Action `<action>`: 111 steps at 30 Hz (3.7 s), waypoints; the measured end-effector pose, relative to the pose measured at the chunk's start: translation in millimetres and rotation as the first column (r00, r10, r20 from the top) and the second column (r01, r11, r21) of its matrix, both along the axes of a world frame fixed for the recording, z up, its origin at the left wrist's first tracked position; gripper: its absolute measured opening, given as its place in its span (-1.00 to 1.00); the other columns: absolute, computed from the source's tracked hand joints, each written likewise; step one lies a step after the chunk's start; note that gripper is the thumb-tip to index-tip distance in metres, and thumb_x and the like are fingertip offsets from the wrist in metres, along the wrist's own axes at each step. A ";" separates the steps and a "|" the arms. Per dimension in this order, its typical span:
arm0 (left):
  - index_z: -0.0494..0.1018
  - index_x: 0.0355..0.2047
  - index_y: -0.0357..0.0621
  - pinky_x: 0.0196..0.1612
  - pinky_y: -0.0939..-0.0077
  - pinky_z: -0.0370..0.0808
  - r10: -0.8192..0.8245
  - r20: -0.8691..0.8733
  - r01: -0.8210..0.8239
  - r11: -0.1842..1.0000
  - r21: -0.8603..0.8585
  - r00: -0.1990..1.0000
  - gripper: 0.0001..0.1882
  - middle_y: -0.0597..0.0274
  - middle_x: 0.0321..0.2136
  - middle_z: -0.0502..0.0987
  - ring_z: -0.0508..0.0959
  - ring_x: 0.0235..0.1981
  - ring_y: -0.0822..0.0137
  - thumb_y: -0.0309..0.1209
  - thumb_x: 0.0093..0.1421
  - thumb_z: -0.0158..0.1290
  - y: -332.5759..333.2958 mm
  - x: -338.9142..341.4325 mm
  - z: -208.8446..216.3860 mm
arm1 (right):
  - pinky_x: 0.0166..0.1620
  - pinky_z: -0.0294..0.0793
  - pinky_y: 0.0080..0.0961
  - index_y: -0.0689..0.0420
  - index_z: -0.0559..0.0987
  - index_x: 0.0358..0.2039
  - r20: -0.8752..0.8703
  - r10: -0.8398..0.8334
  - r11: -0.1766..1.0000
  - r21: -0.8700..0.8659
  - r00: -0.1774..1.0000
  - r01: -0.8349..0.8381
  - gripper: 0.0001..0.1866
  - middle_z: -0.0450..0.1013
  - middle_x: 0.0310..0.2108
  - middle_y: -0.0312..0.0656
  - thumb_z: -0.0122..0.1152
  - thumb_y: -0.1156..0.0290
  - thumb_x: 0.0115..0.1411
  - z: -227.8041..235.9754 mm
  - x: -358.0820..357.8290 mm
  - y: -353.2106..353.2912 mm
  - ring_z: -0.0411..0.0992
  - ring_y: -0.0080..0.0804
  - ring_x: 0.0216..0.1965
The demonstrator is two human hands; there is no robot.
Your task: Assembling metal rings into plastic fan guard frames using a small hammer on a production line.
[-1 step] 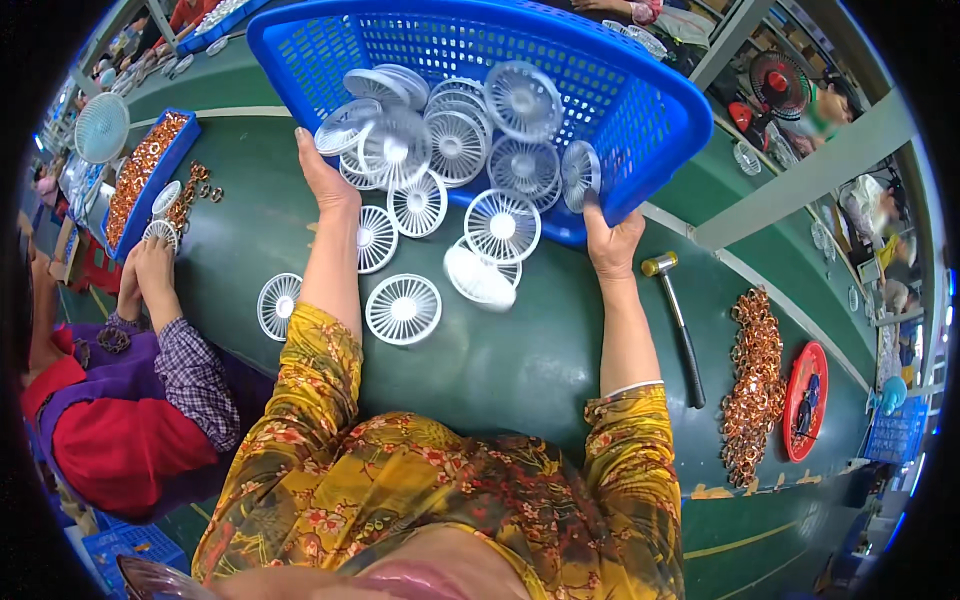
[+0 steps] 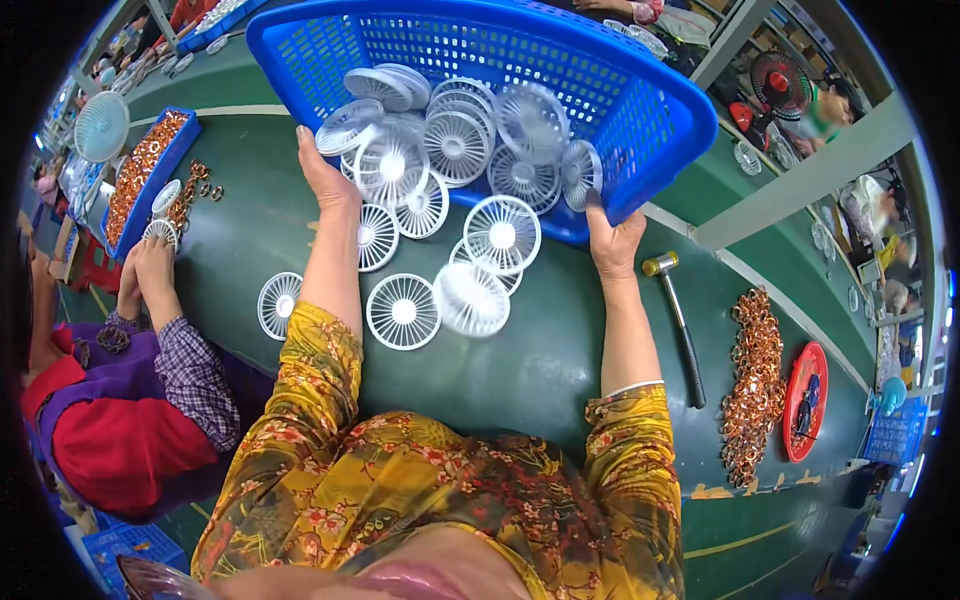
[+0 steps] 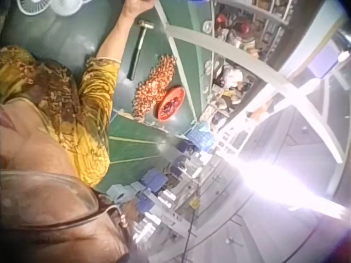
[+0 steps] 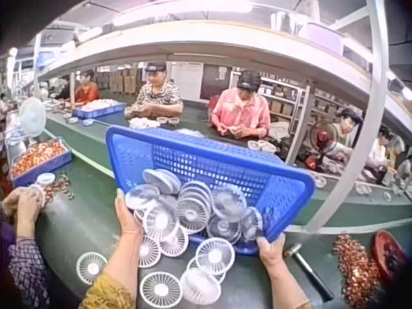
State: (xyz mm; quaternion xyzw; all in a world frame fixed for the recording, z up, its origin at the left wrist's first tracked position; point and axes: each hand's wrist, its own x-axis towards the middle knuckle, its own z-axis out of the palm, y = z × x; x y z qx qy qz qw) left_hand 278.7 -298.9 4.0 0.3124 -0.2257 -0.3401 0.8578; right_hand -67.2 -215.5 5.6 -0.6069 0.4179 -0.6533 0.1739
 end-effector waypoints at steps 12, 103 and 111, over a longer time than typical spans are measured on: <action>0.33 0.06 -0.29 0.04 0.44 0.33 -0.107 0.259 0.068 0.986 0.153 0.960 -0.46 0.16 -0.10 0.46 0.43 -0.09 0.36 -0.10 0.26 0.04 7.0 1.5 -4.3 | -0.14 0.38 -0.53 0.23 0.50 -0.16 0.270 0.036 0.847 0.503 0.962 -0.173 -0.66 0.46 -0.25 -0.28 0.10 0.53 -0.03 5.0 2.8 -1.5 0.39 -0.50 -0.26; 0.49 -0.05 -0.28 -0.05 0.45 0.45 -0.163 0.986 -0.172 0.971 0.166 0.037 -0.54 0.03 -0.16 0.60 0.57 -0.12 0.28 -0.29 0.08 0.25 237.4 -52.9 134.8 | -0.04 0.50 -0.26 0.29 0.53 -0.15 0.596 -0.250 0.708 0.650 0.763 -0.276 -0.51 0.56 -0.27 0.03 0.13 0.05 0.23 -90.8 -69.2 488.1 0.54 -0.18 -0.23; 0.24 0.25 0.21 0.19 -0.52 -0.20 -0.232 0.952 -0.118 0.970 0.211 -0.198 0.03 -0.19 0.34 -0.14 -0.19 0.35 -0.33 0.06 -0.28 0.37 264.3 -58.0 71.1 | 0.17 0.32 -0.25 0.34 0.51 -0.06 -0.023 0.157 0.950 0.276 0.987 -0.145 -0.44 0.47 -0.03 0.05 -0.02 0.04 0.25 91.6 -53.2 230.7 0.43 -0.14 0.03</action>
